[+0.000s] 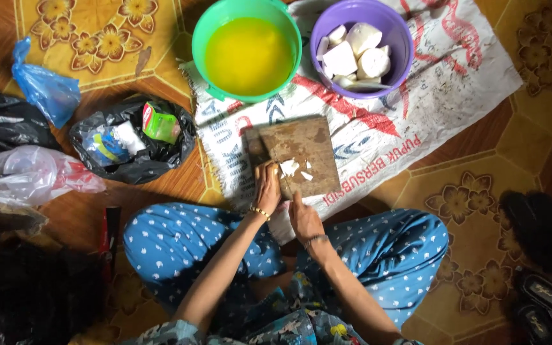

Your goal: A person sits on the floor slicing white root vegetables on a wooden board and then mixes ingredients in a bowl by hand.

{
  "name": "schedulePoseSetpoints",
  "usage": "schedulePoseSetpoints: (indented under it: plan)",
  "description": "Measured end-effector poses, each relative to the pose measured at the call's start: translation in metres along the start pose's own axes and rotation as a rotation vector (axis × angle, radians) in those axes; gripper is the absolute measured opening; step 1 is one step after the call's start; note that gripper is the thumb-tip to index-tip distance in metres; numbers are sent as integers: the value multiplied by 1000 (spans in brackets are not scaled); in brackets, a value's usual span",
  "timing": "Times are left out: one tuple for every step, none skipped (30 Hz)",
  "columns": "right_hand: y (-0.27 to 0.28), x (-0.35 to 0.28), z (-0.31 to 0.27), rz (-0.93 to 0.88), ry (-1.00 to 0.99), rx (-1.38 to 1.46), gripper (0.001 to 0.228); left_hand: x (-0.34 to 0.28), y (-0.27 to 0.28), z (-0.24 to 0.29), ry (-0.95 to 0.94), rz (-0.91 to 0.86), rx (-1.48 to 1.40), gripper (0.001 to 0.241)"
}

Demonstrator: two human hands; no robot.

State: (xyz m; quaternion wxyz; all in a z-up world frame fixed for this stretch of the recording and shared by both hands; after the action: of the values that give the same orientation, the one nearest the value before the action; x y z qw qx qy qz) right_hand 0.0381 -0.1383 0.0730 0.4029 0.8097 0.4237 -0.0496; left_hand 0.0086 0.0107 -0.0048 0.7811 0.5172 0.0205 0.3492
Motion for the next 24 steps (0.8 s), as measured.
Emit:
schedulePoseSetpoints:
  plan:
    - [-1, -5, 4, -3, -5, -43, 22, 0, 5, 3, 4, -15, -2, 28]
    - [-3, -11, 8, -6, -9, -87, 25, 0, 10, 6, 9, -30, -4, 32]
    - [-3, -10, 7, -11, -15, -87, 25, -1, 10, 5, 14, -36, -6, 32]
    - [-4, -10, 6, -13, -18, -38, 24, -2, 10, 5, 4, -35, -7, 32]
    - [-3, -6, 4, -12, -13, 9, 22, 0, 10, 4, -6, -26, -5, 32]
    - [-9, -1, 8, -15, -11, 6, 22, -3, 8, 3, -2, -24, -5, 32]
    - [-14, 7, 10, 12, 36, -42, 24, -2, 5, 2, -3, -23, -4, 32]
    - [-19, 15, 12, 39, 83, -90, 26, -2, 2, 0, -4, -23, -4, 32]
    - [-23, 20, 18, 42, 83, -89, 26, -3, -2, -1, -7, -22, -4, 32]
    - [-27, 24, 24, 54, 76, -119, 28, -5, -6, -3, -7, -19, -5, 34]
    - [-31, 28, 30, 64, 68, -150, 31, -8, -10, -5, -6, -16, -7, 35]
    - [-26, 26, 26, 66, 69, -150, 31, -3, -1, -2, -7, -14, -7, 35]
    - [-22, 24, 23, 75, 50, -95, 30, -1, 8, 2, -11, -9, -1, 37]
    - [-18, 21, 19, 83, 31, -40, 30, 2, 17, 5, -14, -4, 6, 39]
    - [-17, 23, 22, 86, 39, -41, 30, 3, 16, 4, -16, 4, 9, 39]
    - [-16, 26, 26, 84, 30, -17, 30, 4, 16, 3, -13, 21, -26, 36]
    - [-17, 25, 30, 77, 16, 7, 31, 1, 15, 3, -7, 32, -61, 34]
    - [-11, 19, 24, 75, 19, 7, 31, 2, 17, 2, -5, 33, -58, 34]
    - [-5, 13, 18, 93, 4, 37, 27, 2, 19, 3, -23, 34, -58, 32]
    - [2, 7, 12, 112, -10, 67, 23, 3, 21, 4, -41, 36, -57, 30]
    - [3, 0, 8, 114, -14, 67, 23, 4, 25, 6, -43, 33, -60, 30]
    - [3, -7, 4, 86, -22, 51, 21, 5, 28, 9, -44, 37, -73, 28]
    - [3, -12, -1, 58, -29, 36, 19, 7, 32, 11, -45, 40, -85, 27]
    - [5, -19, -6, 60, -31, 37, 19, 6, 29, 9, -47, 38, -85, 27]
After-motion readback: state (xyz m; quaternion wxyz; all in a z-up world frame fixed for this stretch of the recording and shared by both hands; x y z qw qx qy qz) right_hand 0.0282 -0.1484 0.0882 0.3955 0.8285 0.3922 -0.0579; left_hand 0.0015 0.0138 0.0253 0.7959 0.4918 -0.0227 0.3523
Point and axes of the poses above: each hand's wrist, its own x-axis towards the middle knuckle, its own y-axis out of the back of the hand, z = x × y, the point moved 1 cm from there along x, towards the middle knuckle, and after that the axes turned 14 degrees about x, right-handed, at the moved point
